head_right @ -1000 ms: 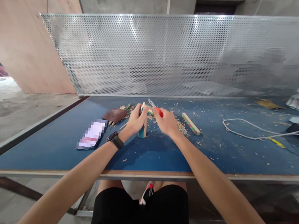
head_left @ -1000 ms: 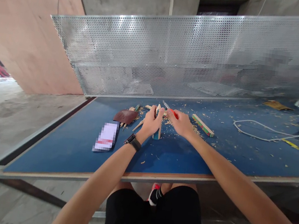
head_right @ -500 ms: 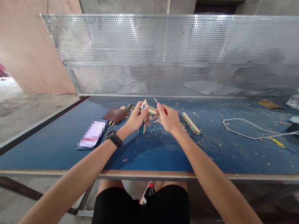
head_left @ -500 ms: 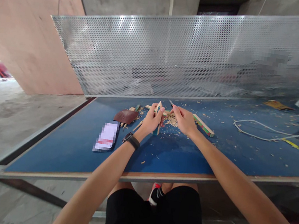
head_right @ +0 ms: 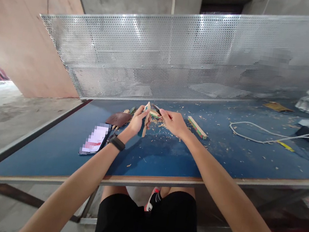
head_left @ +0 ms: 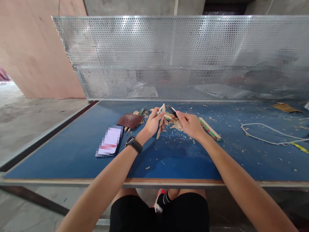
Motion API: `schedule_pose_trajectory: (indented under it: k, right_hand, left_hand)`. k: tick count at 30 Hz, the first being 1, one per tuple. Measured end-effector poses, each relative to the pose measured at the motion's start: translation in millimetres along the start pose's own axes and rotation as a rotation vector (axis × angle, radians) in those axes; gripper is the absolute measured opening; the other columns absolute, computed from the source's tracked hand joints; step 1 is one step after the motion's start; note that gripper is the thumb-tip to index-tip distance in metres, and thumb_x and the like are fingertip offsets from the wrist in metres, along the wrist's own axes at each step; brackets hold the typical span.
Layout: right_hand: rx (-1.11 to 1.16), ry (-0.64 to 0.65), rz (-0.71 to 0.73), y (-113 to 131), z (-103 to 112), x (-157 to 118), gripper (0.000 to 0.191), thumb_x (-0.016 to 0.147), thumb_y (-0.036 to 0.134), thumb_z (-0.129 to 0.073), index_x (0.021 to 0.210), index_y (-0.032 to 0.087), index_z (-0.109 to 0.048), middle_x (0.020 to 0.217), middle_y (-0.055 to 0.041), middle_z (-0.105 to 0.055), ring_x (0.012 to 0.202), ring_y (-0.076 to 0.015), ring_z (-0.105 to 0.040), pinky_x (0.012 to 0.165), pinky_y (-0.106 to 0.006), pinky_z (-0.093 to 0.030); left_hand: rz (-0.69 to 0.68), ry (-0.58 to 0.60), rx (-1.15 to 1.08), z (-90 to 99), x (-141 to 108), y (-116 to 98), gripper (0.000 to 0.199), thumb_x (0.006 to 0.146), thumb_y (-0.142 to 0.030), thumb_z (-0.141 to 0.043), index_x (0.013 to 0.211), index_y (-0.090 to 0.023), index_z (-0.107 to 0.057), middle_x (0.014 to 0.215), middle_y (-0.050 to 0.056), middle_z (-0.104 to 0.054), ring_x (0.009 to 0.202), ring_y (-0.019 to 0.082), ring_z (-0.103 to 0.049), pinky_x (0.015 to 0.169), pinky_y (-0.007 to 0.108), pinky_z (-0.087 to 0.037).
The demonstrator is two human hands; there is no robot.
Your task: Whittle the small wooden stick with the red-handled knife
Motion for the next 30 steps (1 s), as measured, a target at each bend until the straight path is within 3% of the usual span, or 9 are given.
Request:
schedule_pose_trajectory:
  k: [8,12,16,21,30]
  right_hand:
    - [0.009,0.049,-0.001,-5,1,0,0.081,0.099,0.088,-0.035,0.081,0.021,-0.077,0.058,-0.0013,-0.054,0.058,-0.0181,-0.051,0.060,-0.034,-0.035]
    - [0.012,0.050,0.000,-3,2,0,0.080,0.098,0.088,-0.037,0.071,0.020,-0.071,0.057,-0.0012,-0.050,0.058,-0.0168,-0.047,0.059,-0.033,-0.032]
    - [-0.032,0.058,0.021,-4,0,0,0.079,0.097,0.089,-0.039,0.062,0.022,-0.062,0.054,-0.0001,-0.044,0.056,-0.0159,-0.043,0.058,-0.033,-0.029]
    - [-0.023,0.068,0.034,-8,-4,0,0.076,0.098,0.086,-0.041,0.070,0.021,-0.070,0.055,0.0000,-0.048,0.058,-0.0157,-0.043,0.058,-0.032,-0.028]
    - [-0.048,0.041,0.072,3,-1,-1,0.074,0.100,0.082,-0.043,0.075,0.020,-0.074,0.061,-0.0020,-0.054,0.063,-0.0172,-0.047,0.061,-0.032,-0.030]
  left_hand:
    - [-0.048,0.027,0.111,1.3,1,1,0.044,0.094,-0.066,-0.063,0.089,-0.025,-0.047,0.062,-0.004,-0.055,0.044,0.011,-0.048,0.045,0.028,-0.041]
    - [-0.103,-0.010,0.370,6.3,0,-4,0.047,0.093,-0.069,-0.059,0.086,-0.023,-0.053,0.056,-0.005,-0.050,0.046,0.011,-0.045,0.048,0.027,-0.035]
    - [-0.248,-0.081,0.651,7.2,-4,-19,0.050,0.090,-0.068,-0.065,0.077,-0.020,-0.063,0.063,-0.001,-0.056,0.060,0.012,-0.046,0.058,0.028,-0.035]
    - [-0.262,-0.130,0.770,5.2,-5,-23,0.055,0.091,-0.071,-0.062,0.077,-0.018,-0.072,0.065,0.000,-0.059,0.064,0.014,-0.047,0.063,0.029,-0.034]
    - [-0.192,-0.262,0.796,7.0,-11,-27,0.066,0.091,-0.080,-0.056,0.062,-0.021,-0.054,0.061,0.002,-0.060,0.062,0.015,-0.048,0.062,0.031,-0.032]
Point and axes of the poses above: each hand's wrist, its own x-axis towards the middle knuckle, its own z-axis out of the back of the hand, y = z × x, the point moved 7 cm from there along x, towards the middle knuckle
